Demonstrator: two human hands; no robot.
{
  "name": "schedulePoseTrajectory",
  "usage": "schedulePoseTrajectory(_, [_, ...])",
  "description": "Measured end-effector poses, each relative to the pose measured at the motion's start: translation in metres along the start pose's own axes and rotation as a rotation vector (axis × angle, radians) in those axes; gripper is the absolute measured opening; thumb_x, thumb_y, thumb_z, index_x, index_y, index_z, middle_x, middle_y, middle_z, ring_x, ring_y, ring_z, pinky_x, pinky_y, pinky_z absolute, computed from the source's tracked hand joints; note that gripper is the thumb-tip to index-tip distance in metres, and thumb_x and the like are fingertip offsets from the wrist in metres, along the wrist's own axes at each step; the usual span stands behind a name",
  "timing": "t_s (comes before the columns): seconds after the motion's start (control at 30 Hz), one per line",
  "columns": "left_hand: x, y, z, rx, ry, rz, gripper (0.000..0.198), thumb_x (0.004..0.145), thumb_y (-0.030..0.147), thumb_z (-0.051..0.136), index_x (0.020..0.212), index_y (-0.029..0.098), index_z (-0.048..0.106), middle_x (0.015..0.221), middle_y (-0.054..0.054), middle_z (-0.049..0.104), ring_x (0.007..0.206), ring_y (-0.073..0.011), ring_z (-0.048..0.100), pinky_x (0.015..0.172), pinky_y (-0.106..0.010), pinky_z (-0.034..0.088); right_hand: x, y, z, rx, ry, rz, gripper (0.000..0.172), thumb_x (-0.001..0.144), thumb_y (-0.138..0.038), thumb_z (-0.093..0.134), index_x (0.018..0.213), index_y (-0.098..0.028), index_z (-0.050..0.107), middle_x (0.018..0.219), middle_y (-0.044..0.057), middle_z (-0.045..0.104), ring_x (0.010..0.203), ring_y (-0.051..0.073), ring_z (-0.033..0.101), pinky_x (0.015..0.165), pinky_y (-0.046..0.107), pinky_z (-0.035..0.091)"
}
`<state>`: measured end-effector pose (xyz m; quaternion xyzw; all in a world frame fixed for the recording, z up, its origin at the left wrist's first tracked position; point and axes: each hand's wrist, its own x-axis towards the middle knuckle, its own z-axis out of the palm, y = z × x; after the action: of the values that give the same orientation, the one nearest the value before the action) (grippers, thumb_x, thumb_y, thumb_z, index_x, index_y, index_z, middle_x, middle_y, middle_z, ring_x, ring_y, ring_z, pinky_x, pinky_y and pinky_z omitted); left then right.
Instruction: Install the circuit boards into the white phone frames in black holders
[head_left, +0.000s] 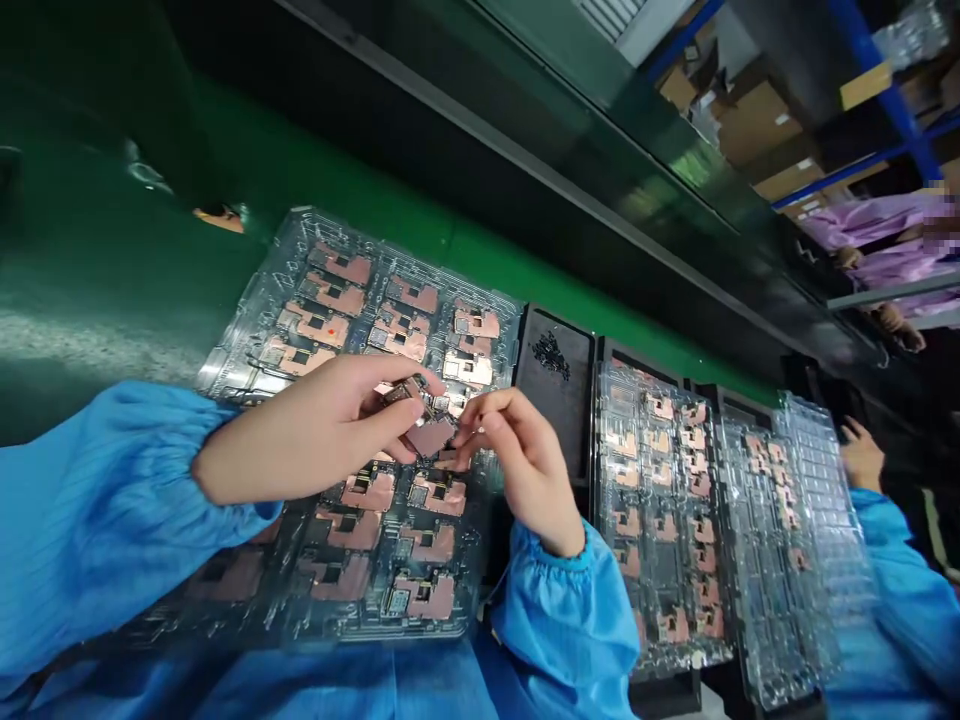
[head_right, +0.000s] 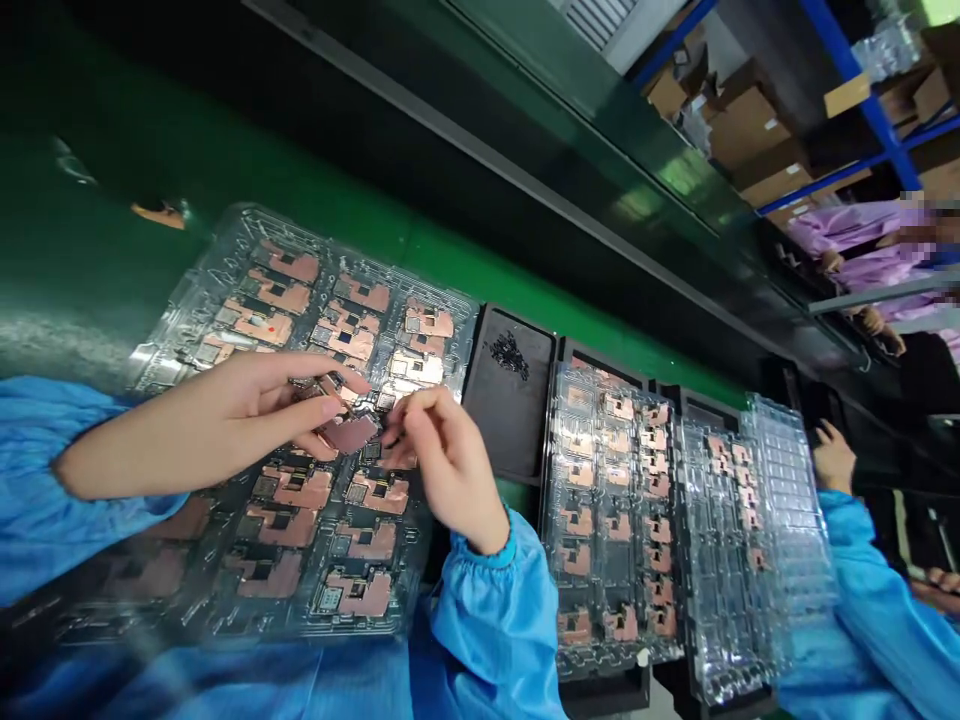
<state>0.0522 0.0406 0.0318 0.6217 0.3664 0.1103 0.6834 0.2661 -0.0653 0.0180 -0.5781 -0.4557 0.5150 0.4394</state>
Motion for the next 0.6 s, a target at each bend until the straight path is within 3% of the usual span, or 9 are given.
schedulePoseTrajectory(0.1, [0.0, 0.0, -0.001, -0.014, -0.075, 0.022, 0.034, 0.102, 0.045, 0.058, 0.133, 0.034, 0.064, 0.108, 0.002, 0.075, 0.09, -0.0177, 0.078, 0.076, -0.022, 0.066, -0.005, -0.002, 0.019, 0.1, -0.052, 0.052, 0.018, 0.104, -0.038, 0.056, 0.094, -0.023, 0.054, 0.087, -0.001, 0.059, 0.065, 0.011, 0.063, 0.06, 0.025, 0.053])
schedulePoseTrajectory(0.2, [0.001, -0.002, -0.001, 0.023, -0.066, 0.045, 0.03, 0.103, 0.044, 0.057, 0.129, 0.031, 0.065, 0.108, 0.002, 0.074, 0.083, -0.0159, 0.078, 0.07, -0.019, 0.064, -0.003, 0.0, 0.02, 0.058, -0.041, 0.067, 0.019, 0.104, -0.038, 0.058, 0.093, -0.022, 0.054, 0.076, -0.004, 0.057, 0.061, 0.011, 0.061, 0.06, 0.024, 0.049])
schedulePoseTrajectory(0.33, [0.002, -0.003, -0.001, 0.015, -0.084, 0.084, 0.022, 0.105, 0.039, 0.053, 0.117, 0.028, 0.067, 0.113, 0.002, 0.07, 0.081, -0.0137, 0.077, 0.069, -0.017, 0.063, -0.002, 0.002, 0.018, -0.014, -0.042, 0.065, 0.02, 0.104, -0.038, 0.058, 0.093, -0.022, 0.055, 0.076, -0.003, 0.057, 0.064, 0.012, 0.06, 0.062, 0.025, 0.049])
schedulePoseTrajectory(0.5, [0.002, 0.0, -0.002, 0.073, -0.108, 0.077, 0.02, 0.104, 0.037, 0.05, 0.107, 0.025, 0.066, 0.1, 0.001, 0.068, 0.08, -0.0154, 0.076, 0.059, -0.018, 0.059, -0.004, 0.003, 0.021, -0.142, -0.009, 0.064, 0.019, 0.104, -0.039, 0.056, 0.094, -0.023, 0.055, 0.077, -0.003, 0.058, 0.065, 0.014, 0.063, 0.061, 0.026, 0.048])
schedulePoseTrajectory(0.6, [0.001, 0.002, -0.003, 0.089, -0.119, 0.088, 0.019, 0.104, 0.034, 0.05, 0.105, 0.023, 0.066, 0.098, 0.001, 0.068, 0.078, -0.0145, 0.075, 0.062, -0.019, 0.059, -0.005, 0.003, 0.024, -0.21, 0.03, 0.059, 0.016, 0.104, -0.037, 0.056, 0.095, -0.023, 0.055, 0.078, -0.002, 0.06, 0.065, 0.014, 0.065, 0.058, 0.025, 0.047])
